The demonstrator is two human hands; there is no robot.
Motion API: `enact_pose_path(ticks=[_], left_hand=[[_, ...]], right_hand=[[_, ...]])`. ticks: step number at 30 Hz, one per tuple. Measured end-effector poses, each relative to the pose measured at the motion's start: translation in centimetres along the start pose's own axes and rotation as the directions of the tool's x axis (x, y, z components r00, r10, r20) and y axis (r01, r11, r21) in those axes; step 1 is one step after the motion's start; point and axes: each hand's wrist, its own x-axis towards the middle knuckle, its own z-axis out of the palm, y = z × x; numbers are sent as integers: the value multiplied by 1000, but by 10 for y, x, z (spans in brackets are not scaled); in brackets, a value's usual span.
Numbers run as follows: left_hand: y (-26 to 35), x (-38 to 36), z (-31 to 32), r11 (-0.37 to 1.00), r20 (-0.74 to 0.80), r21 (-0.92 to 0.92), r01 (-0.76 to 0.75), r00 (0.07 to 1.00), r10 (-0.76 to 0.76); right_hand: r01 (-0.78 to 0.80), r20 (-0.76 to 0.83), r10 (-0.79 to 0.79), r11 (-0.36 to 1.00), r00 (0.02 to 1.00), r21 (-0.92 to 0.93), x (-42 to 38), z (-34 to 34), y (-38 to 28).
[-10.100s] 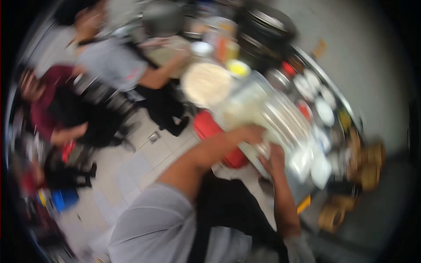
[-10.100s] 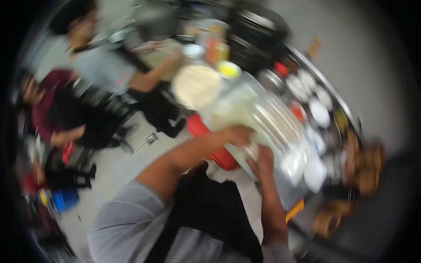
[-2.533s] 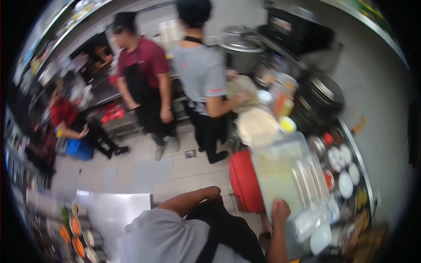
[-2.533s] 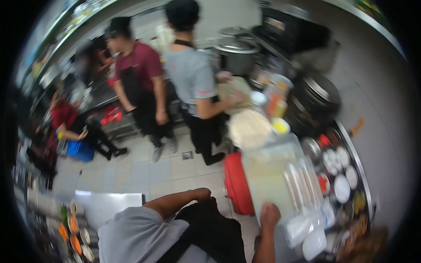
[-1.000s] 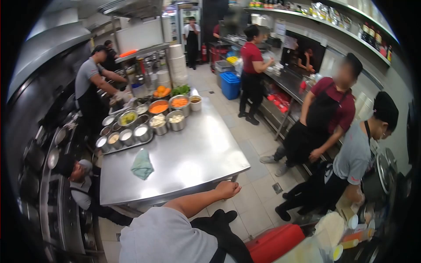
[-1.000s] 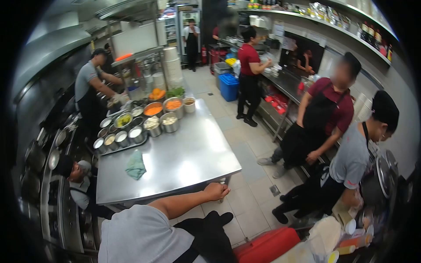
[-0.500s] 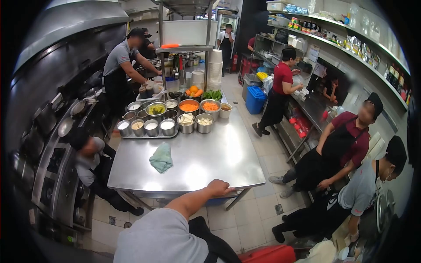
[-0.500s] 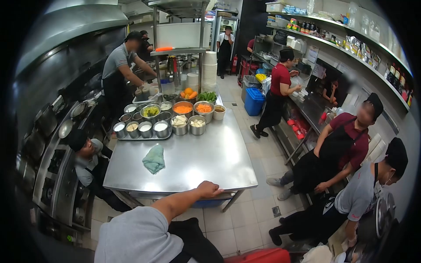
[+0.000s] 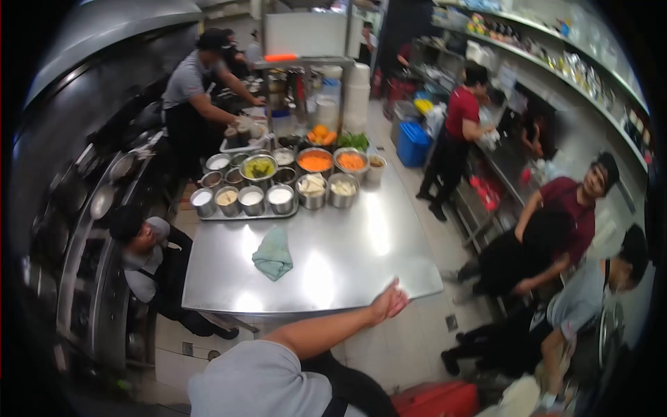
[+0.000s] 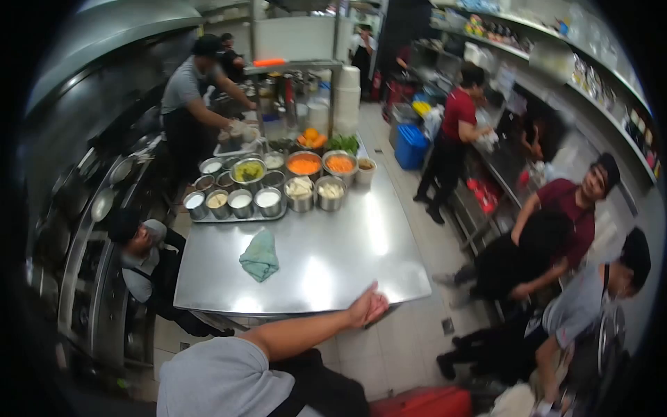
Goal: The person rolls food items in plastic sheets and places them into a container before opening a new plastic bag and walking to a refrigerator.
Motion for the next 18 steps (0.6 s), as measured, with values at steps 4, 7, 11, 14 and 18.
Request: enact_pose_path(ticks=[4, 7, 11, 14, 18], left_hand=[[82, -23, 92, 848, 259, -530, -7, 951, 170], [124, -41, 121, 856, 273, -512, -64, 933, 233], [153, -62, 130, 844, 247, -530, -84, 937, 248], [161, -73, 129, 831, 221, -550, -90, 943, 249], [164, -83, 126, 854, 228, -514, -78, 948, 223]], right_hand=[[-141, 226, 107, 980, 968, 138, 47, 98, -72], [195, 300, -295, 927, 907, 321, 98, 123, -188], [253, 314, -410, 863, 857, 437, 126, 136, -276], [248, 303, -442, 823, 844, 510, 130, 145, -306], [247, 280, -430, 824, 858, 509, 131, 162, -331]])
